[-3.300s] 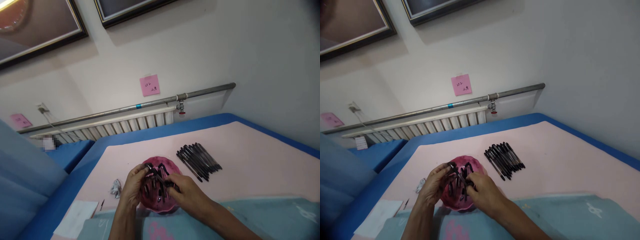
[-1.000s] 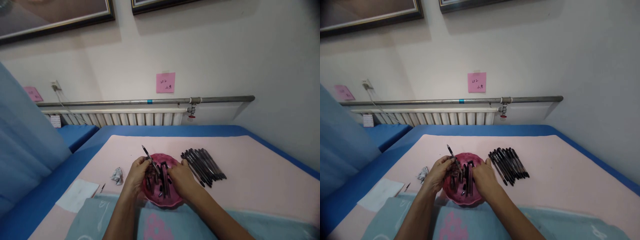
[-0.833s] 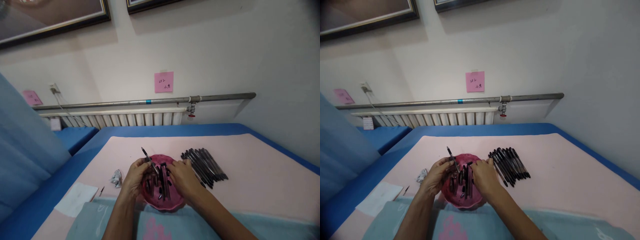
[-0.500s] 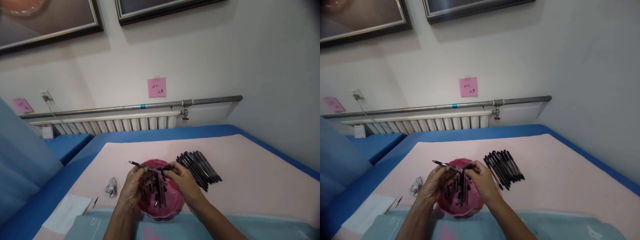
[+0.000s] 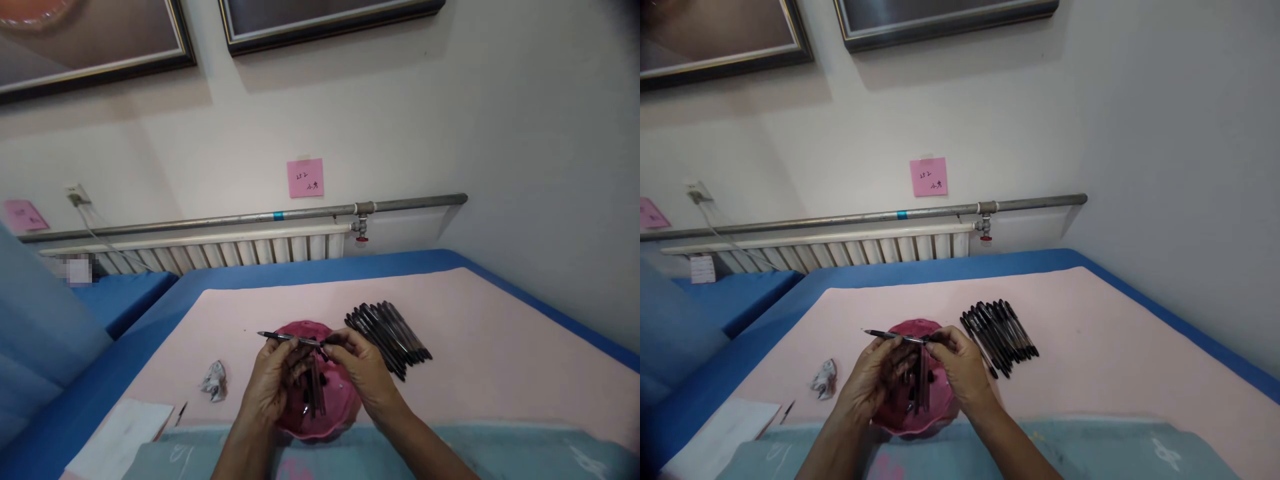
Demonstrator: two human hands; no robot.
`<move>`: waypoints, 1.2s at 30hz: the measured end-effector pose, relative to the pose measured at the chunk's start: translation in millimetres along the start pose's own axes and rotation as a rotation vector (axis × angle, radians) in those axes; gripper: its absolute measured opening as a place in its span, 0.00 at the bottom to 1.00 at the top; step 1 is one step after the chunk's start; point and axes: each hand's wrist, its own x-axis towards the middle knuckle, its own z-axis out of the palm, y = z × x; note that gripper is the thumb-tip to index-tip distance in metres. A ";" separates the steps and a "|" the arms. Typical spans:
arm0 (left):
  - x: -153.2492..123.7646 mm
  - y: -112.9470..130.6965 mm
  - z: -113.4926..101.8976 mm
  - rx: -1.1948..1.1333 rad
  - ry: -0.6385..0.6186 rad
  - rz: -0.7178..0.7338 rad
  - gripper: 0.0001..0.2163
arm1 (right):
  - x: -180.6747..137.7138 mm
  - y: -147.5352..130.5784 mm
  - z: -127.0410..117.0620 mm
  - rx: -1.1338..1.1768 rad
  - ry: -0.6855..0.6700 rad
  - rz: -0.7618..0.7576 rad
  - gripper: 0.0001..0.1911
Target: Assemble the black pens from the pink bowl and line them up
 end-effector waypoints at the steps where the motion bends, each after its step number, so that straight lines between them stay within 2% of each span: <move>1: -0.3 -0.3 0.4 -0.007 0.005 0.001 0.10 | -0.1 -0.1 0.1 -0.009 -0.008 -0.008 0.09; 5: -0.3 -0.5 0.2 -0.011 -0.002 0.002 0.10 | -2.0 -3.3 0.4 -0.067 -0.027 -0.053 0.06; 8: 0.3 -0.7 -1.1 0.008 -0.006 -0.002 0.10 | -4.0 -5.8 -0.7 -0.222 -0.038 -0.125 0.05; 14: 0.2 -0.1 -0.9 0.058 -0.019 0.009 0.10 | -4.2 -4.3 -4.6 -0.502 -0.115 -0.204 0.14; 20: 1.0 1.3 -1.2 0.062 -0.003 0.015 0.10 | -3.3 -3.6 -7.0 -0.578 -0.148 -0.280 0.05; 24: 1.4 1.0 -1.9 0.075 -0.007 0.028 0.10 | -3.5 -3.1 -8.6 -0.646 -0.199 -0.280 0.11; 27: 1.4 0.3 -2.1 0.100 0.000 0.032 0.09 | -4.6 -3.3 -9.3 -0.699 -0.210 -0.332 0.06; 32: 1.3 -1.1 -2.8 0.147 0.023 0.044 0.08 | -7.6 -3.3 -9.4 -0.824 -0.263 -0.333 0.08; 36: 0.1 -1.9 -2.5 0.187 0.022 0.079 0.07 | -8.4 -2.4 -9.2 -0.884 -0.273 -0.403 0.03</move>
